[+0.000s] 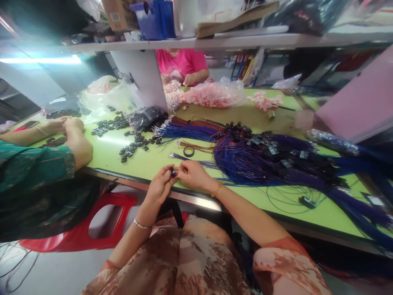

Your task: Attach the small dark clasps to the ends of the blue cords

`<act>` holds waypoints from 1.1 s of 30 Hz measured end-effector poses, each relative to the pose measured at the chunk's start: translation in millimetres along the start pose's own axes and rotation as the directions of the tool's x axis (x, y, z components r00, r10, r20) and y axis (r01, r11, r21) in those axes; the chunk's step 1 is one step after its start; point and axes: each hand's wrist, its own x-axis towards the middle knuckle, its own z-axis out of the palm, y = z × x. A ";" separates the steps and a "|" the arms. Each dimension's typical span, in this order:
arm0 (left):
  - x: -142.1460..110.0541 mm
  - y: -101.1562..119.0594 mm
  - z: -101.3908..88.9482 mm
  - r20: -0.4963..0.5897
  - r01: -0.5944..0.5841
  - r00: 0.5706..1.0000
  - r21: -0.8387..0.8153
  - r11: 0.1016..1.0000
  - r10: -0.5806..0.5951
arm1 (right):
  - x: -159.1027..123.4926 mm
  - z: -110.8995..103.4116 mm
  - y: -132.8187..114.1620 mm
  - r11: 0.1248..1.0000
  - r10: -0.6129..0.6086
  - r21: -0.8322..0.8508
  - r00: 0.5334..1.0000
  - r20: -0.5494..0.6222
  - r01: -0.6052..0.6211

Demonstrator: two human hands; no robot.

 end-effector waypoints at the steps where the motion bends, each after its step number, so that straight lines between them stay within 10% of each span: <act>1: -0.1 0.0 -0.2 0.003 -0.001 1.000 0.002 1.000 0.001 | -0.3 -0.2 -0.9 1.000 -0.009 -0.016 1.000 -0.004 0.009; 33: 5.0 -7.4 4.1 -0.073 -0.028 0.997 0.090 0.996 0.035 | -2.5 5.2 6.6 0.994 -0.107 -0.026 0.994 0.020 0.108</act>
